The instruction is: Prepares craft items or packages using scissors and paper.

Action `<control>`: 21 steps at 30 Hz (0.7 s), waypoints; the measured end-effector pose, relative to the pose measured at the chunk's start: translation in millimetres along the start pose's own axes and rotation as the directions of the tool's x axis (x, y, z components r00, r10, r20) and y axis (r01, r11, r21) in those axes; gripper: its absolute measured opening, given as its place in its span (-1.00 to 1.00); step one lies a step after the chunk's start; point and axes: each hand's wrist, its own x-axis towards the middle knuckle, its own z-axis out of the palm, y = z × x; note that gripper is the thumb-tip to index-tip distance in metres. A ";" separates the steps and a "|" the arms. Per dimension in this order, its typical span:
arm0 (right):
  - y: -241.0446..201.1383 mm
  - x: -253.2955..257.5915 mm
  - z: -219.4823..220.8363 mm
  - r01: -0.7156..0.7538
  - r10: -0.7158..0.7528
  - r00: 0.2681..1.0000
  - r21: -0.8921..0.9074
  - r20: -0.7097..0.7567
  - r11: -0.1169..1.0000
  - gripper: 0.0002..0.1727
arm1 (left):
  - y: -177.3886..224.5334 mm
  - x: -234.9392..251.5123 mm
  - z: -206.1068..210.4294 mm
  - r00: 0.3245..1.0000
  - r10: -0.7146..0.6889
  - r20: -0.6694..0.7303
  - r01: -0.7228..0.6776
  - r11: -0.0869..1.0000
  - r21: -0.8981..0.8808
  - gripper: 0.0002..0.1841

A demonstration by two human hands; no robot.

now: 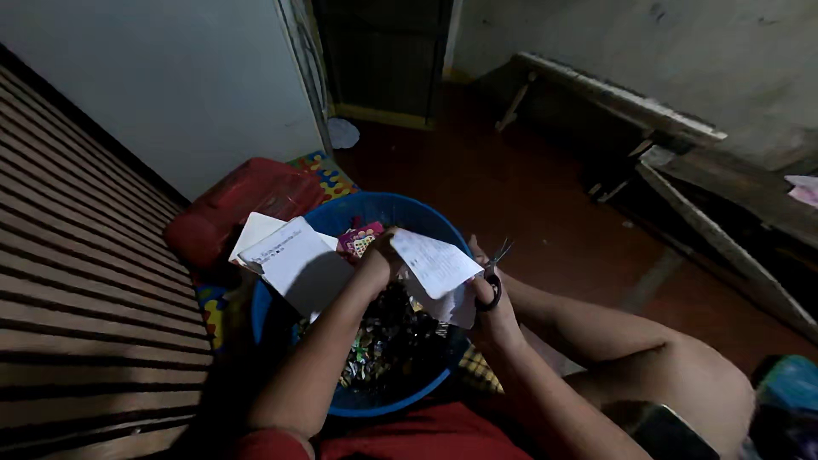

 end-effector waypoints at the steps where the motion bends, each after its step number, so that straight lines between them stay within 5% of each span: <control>1: -2.9 0.5 1.0 0.038 -0.039 0.999 -0.056 -0.022 0.998 -0.51 | 4.4 -1.8 -0.7 0.999 0.006 -0.053 -0.005 1.000 0.015 -0.70; 7: 0.3 5.5 -7.7 0.069 -0.080 0.988 -0.086 -0.136 0.994 -0.59 | 14.6 -6.6 -6.6 0.963 0.114 -0.245 -0.144 0.983 -0.111 -0.54; 13: 10.3 -4.6 -7.0 -0.073 0.089 0.991 -0.165 0.095 0.984 -0.40 | 16.7 -9.9 0.2 0.975 0.044 -0.217 -0.079 0.985 -0.155 -0.34; 21: 22.0 -21.1 9.4 -0.302 0.313 0.920 -0.083 0.234 0.950 -0.05 | -0.2 -11.7 26.5 0.991 0.068 -0.117 -0.126 0.778 -0.616 -0.41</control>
